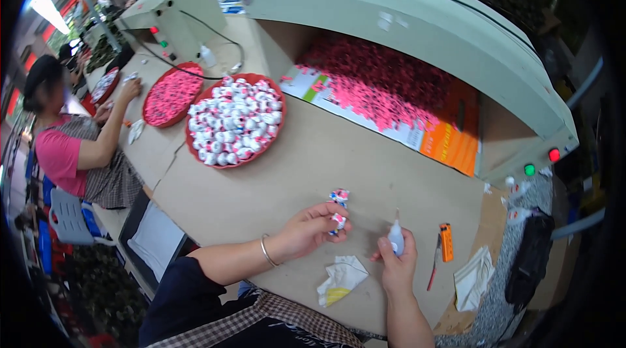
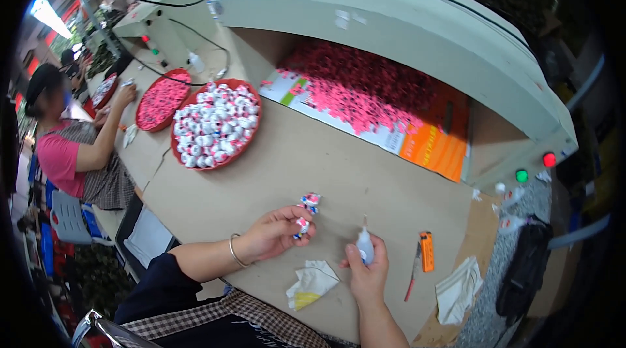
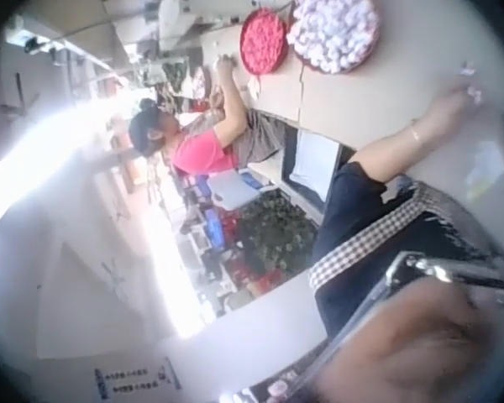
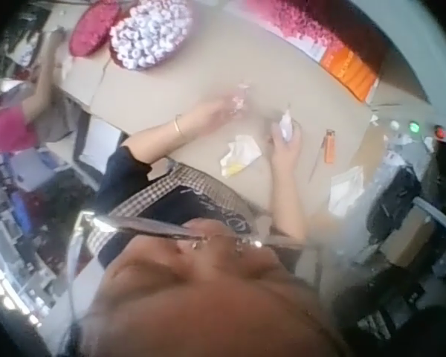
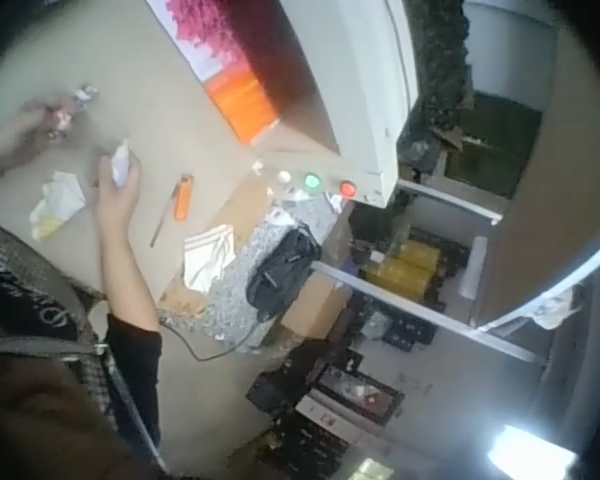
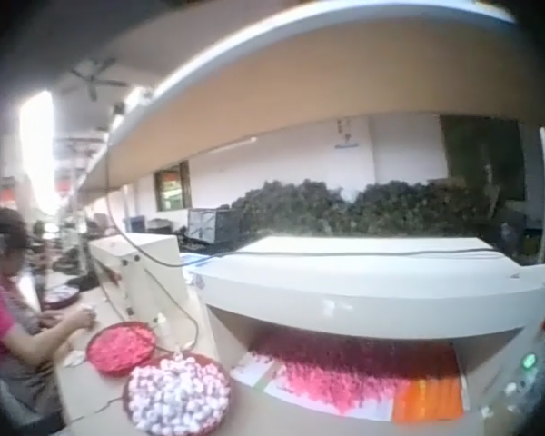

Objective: The person applies adhesive from a bottle onto small figurine heads and attaches small decorative pieces onto them by hand.

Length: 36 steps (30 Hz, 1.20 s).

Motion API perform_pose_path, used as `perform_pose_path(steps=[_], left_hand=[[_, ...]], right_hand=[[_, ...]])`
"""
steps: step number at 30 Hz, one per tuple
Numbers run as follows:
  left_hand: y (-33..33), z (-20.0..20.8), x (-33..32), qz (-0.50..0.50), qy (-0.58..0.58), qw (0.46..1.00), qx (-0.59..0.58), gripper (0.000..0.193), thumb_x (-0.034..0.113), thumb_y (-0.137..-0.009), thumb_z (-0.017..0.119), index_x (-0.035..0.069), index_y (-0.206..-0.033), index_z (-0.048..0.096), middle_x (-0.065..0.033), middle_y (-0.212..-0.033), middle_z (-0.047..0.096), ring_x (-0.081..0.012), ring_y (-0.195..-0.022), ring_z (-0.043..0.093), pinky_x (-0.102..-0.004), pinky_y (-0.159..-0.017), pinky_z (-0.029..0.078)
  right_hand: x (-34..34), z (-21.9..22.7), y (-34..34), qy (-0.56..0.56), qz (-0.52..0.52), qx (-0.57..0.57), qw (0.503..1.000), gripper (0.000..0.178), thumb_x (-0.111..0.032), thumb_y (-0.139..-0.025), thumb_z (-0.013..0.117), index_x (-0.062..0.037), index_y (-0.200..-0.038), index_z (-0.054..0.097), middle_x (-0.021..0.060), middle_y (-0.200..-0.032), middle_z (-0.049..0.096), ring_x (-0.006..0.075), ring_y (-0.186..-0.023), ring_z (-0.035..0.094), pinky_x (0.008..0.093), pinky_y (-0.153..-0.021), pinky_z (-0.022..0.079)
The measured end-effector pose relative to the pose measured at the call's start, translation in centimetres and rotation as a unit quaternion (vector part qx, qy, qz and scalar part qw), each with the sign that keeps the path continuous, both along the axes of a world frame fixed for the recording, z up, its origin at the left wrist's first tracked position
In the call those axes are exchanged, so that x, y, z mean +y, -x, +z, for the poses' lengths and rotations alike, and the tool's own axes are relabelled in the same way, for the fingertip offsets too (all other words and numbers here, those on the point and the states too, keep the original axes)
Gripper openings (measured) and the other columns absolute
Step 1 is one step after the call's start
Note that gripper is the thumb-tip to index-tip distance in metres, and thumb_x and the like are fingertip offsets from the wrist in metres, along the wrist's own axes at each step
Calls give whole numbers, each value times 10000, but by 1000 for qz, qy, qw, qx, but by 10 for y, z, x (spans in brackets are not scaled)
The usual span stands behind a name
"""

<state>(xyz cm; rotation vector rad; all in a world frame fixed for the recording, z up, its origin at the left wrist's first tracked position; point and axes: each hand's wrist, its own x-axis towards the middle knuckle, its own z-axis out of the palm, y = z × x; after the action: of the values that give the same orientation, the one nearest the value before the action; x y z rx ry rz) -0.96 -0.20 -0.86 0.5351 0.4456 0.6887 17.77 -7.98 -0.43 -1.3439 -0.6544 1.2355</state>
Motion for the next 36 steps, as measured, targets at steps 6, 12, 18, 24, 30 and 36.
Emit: perform_pose_path(steps=[6, 12, 18, 24, 30, 36], left_hand=[[28, 39, 30, 157, -333, 896, 249, 247, 50, -831, 466, 45, -1079, 472, -57, -992, 534, -103, -859, 537, -257, -728, 450], [118, 44, 111, 249, -600, 239, 722, 340, 125, -775, 535, 68, -1104, 470, -118, -1060, 511, -275, -1019, 471, -447, -881, 336], [80, 48, 90, 328, -662, 343, 580, 369, 205, -752, 569, 19, -1056, 470, -146, -1027, 517, -311, -960, 490, -411, -828, 377], [6, 25, 28, 49, -649, 478, 590, 313, 285, -723, 618, 41, -888, 510, -91, -819, 519, -223, -661, 557, -319, -539, 445], [0, 31, 14, -19, -626, 603, 494, 272, 222, -752, 606, 33, -932, 527, -90, -874, 509, -208, -703, 572, -302, -609, 486], [-14, 19, -8, -100, -393, 884, 234, 288, 26, -803, 533, 45, -1089, 507, -77, -1010, 501, -147, -973, 499, -281, -805, 453]], right_hand=[[-3, -4, -2, -8, -17, 3, 1000, 234, -37, -790, 551, -3, -983, 423, 27, -744, 472, 88, -554, 487, 237, -501, 463], [4, -2, 2, -10, 4, 4, 1000, 240, -31, -792, 546, 6, -991, 418, 35, -746, 486, 88, -563, 490, 233, -509, 462], [4, -2, 0, -10, 3, 7, 1000, 247, -32, -795, 547, 13, -998, 415, 40, -747, 499, 84, -580, 500, 223, -518, 461], [1, 0, 0, -11, 12, -1, 1000, 253, -41, -796, 550, 13, -1004, 416, 39, -742, 507, 86, -583, 504, 221, -521, 460], [-5, -2, -3, -27, 16, 11, 999, 274, -17, -784, 560, 10, -1013, 411, 57, -825, 511, 88, -636, 513, 221, -552, 477], [-7, -1, 11, -75, 73, 84, 991, 331, -6, -772, 578, -7, -1052, 400, 73, -906, 519, 110, -768, 547, 231, -609, 510]])
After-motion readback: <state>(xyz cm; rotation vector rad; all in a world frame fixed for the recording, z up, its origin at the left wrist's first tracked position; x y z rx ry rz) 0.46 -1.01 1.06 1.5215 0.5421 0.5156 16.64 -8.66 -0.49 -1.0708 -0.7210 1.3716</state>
